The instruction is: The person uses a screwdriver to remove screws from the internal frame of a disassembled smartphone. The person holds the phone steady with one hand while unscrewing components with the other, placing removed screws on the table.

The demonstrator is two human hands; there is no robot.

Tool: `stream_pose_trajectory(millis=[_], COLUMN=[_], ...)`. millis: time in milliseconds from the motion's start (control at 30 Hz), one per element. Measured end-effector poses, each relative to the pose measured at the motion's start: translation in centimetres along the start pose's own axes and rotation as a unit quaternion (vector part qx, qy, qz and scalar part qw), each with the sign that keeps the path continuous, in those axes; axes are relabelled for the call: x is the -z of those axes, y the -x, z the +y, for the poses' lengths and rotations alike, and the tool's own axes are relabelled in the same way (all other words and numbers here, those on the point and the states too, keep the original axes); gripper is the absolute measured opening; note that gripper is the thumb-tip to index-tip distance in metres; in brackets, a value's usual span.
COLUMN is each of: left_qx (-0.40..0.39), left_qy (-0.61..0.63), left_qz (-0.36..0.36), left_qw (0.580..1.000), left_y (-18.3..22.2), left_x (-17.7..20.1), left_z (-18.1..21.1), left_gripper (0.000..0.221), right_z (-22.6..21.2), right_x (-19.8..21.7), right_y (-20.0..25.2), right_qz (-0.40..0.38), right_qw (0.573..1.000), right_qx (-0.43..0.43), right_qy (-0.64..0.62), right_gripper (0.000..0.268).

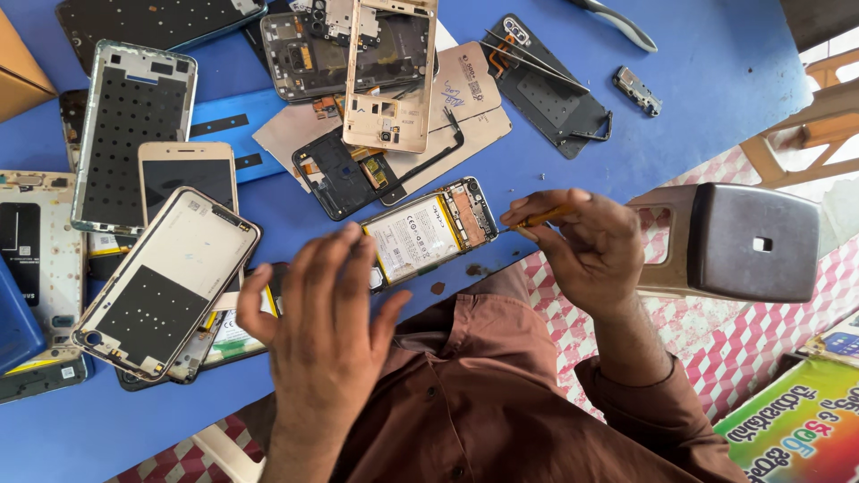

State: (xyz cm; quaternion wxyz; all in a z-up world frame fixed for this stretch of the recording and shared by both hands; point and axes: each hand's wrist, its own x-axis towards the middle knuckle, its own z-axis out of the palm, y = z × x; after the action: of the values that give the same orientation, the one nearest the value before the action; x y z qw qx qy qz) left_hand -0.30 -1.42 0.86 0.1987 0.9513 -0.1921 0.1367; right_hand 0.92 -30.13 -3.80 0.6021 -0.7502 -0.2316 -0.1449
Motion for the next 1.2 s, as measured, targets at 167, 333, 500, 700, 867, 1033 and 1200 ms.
stream_pose_trajectory(millis=[167, 333, 500, 700, 867, 1033, 1200], left_qx=[-0.063, -0.097, -0.108, -0.133, -0.166, -0.232, -0.267], left_qy=[0.044, 0.056, 0.081, 0.053, 0.014, -0.022, -0.039], left_qz=[0.015, -0.008, -0.039, -0.042, -0.080, -0.125, -0.155], left_qw=[0.997, 0.994, 0.990, 0.989, 0.983, 0.964, 0.950], left_y=[-1.4, -4.1, -5.5, -6.1, -7.3, -8.7, -9.9], left_x=[-0.4, -2.5, -3.7, -4.2, -3.7, -3.1, -3.2], left_z=[3.0, 4.6, 5.4, 5.7, 6.0, 6.2, 6.3], left_gripper=[0.037, 0.018, 0.015, 0.011, 0.009, 0.004, 0.013], right_z=[0.1, 0.3, 1.1, 2.0, 2.2, 2.2, 2.3], right_x=[-0.1, 0.2, 0.9, 2.2, 2.5, 2.7, 2.8], right_y=[0.3, 0.2, 0.3, 0.3, -0.3, -0.6, -1.0], right_qz=[0.054, 0.075, 0.100, 0.125, 0.187, 0.225, 0.247], right_qw=[0.998, 0.996, 0.994, 0.989, 0.965, 0.942, 0.930], right_qx=[-0.037, -0.038, -0.043, -0.056, -0.128, -0.184, -0.188], right_qy=[-0.022, -0.022, -0.027, -0.054, -0.132, -0.168, -0.196], right_gripper=[0.070, 0.072, 0.070, 0.069, 0.074, 0.077, 0.079])
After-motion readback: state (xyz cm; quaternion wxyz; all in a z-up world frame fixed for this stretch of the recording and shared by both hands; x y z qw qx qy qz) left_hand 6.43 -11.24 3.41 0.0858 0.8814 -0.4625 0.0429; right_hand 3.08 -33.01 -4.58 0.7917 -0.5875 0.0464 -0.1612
